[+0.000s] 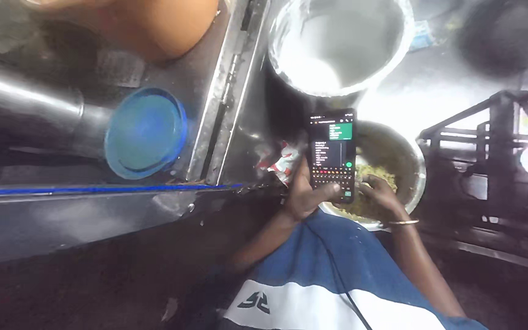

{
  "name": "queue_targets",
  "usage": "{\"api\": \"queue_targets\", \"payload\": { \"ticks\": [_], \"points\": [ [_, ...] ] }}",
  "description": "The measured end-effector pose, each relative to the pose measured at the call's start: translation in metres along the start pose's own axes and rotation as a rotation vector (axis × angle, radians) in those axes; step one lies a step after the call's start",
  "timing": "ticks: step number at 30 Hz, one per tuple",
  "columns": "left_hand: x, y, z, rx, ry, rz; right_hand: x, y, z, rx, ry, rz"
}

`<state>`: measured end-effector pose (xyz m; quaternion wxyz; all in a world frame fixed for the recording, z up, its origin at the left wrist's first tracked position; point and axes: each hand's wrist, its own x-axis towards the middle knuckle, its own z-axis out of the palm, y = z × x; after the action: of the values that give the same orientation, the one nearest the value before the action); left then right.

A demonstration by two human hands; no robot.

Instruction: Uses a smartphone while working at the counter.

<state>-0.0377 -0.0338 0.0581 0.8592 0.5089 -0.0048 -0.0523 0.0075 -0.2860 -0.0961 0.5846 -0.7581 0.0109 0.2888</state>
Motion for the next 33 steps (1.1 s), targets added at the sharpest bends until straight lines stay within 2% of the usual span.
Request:
{"api": "queue_targets", "payload": {
  "ticks": [6, 23, 33],
  "points": [
    [-0.003, 0.002, -0.011, -0.07, -0.116, -0.01, 0.0, 0.001, 0.002, 0.026, 0.002, -0.004],
    [0.001, 0.004, 0.004, 0.043, -0.073, -0.143, -0.002, -0.009, 0.002, -0.015, -0.007, 0.041],
    [0.003, -0.002, -0.003, 0.009, -0.037, -0.095, -0.004, -0.013, 0.003, -0.044, 0.013, -0.006]
  ]
}}
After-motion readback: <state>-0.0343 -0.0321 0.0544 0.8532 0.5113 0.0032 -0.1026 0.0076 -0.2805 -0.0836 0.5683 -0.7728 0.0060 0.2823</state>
